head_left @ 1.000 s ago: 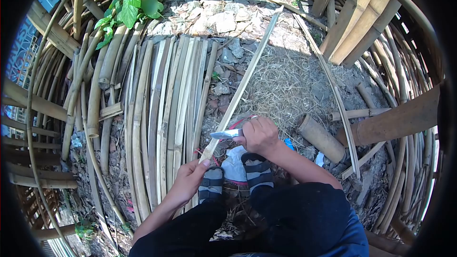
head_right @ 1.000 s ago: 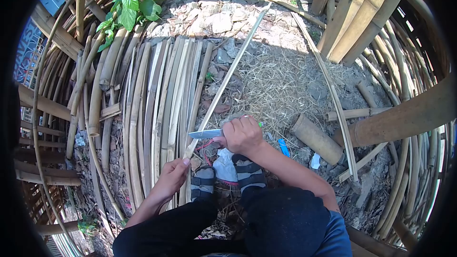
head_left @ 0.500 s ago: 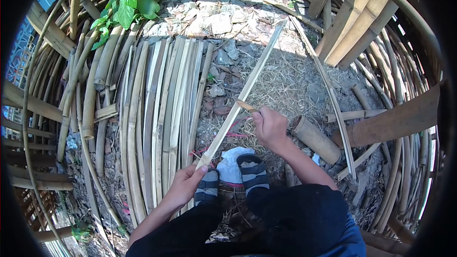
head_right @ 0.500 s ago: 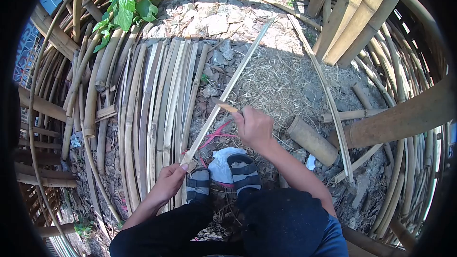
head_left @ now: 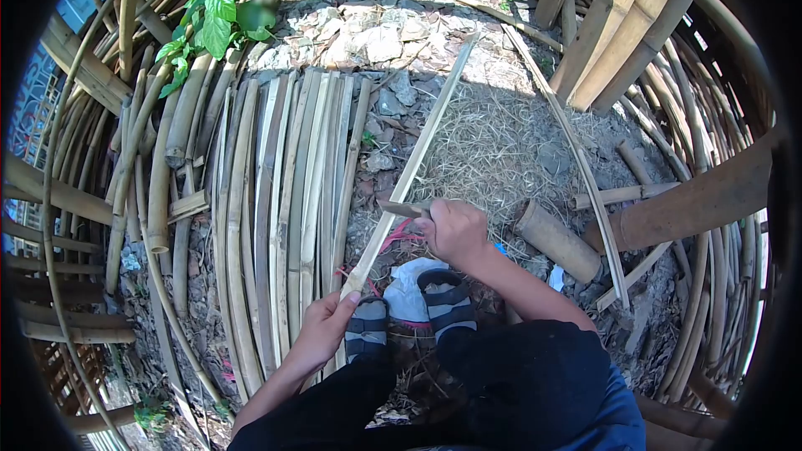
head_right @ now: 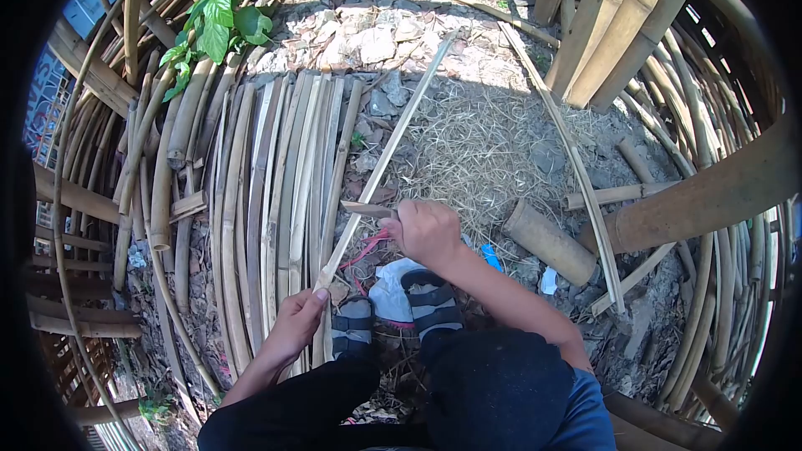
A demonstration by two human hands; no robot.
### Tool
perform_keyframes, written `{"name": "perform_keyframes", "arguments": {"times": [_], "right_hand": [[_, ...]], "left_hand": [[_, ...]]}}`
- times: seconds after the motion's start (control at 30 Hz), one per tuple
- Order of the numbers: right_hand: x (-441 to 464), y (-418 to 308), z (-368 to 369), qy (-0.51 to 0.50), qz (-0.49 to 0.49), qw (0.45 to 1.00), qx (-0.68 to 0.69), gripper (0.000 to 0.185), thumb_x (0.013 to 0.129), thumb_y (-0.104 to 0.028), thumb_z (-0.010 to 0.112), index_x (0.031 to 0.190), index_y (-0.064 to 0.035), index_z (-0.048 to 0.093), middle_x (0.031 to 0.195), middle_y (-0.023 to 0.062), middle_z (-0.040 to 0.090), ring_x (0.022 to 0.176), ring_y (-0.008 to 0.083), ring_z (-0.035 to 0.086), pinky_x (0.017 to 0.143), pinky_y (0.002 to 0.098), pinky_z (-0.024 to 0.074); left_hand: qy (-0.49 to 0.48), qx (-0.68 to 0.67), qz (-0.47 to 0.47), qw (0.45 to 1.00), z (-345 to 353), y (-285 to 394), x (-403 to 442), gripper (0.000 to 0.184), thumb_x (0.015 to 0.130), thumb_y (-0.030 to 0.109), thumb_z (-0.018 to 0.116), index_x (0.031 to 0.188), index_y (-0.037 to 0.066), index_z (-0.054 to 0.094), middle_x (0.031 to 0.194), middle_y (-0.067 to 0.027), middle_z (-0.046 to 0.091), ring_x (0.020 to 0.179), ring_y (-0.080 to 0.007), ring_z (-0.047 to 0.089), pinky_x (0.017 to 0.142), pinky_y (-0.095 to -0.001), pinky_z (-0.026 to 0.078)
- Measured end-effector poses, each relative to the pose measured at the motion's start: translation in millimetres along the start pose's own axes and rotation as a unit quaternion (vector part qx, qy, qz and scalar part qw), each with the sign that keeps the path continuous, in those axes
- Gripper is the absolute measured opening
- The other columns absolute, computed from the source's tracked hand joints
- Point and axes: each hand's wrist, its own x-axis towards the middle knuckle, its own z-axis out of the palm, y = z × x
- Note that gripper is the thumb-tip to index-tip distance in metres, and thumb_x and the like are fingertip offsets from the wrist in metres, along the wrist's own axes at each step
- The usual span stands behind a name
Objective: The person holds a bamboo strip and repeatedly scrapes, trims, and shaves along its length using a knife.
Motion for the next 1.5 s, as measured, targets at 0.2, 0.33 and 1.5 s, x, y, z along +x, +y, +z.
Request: {"name": "perform_keyframes", "arguments": {"times": [0.2,0.33,1.5], "right_hand": [[14.0,31.2,0.8,-0.014,-0.026,0.998,-0.050,0.047,0.094,-0.049,0.057,0.070,-0.0095,0.050,0.059,0.0073,0.052,0.051,0.0245,0.055,0.048,0.0379,0.0453],[13.5,36.9,4.5,0.003,-0.036,0.998,-0.060,0.047,0.093,-0.050,0.057,0.069,-0.0104,0.049,0.058,0.0068,0.051,0.050,0.0236,0.054,0.046,0.0374,0.0443],[-10.4,-40.1,-10.9,-0.099,0.046,0.992,0.071,0.034,0.095,-0.035,0.060,0.076,-0.0066,0.054,0.060,0.0105,0.056,0.052,0.0281,0.061,0.048,0.0399,0.0497]], "left_hand": [[0.008,-0.002,-0.007,1.000,0.9,3.4,0.1,0.038,0.104,0.037,0.054,0.084,0.006,0.058,0.061,0.0096,0.039,0.051,-0.0023,0.031,0.046,-0.0238,0.023],[0.019,-0.001,-0.028,0.999,0.4,9.3,-1.7,0.038,0.104,0.034,0.055,0.087,0.001,0.064,0.065,0.0095,0.042,0.059,-0.0019,0.033,0.051,-0.0252,0.026],[0.012,0.031,-0.042,0.999,-5.2,-10.9,-0.9,0.039,0.103,0.035,0.057,0.097,-0.001,0.068,0.067,0.0073,0.050,0.062,-0.0026,0.039,0.054,-0.0252,0.032]]}}
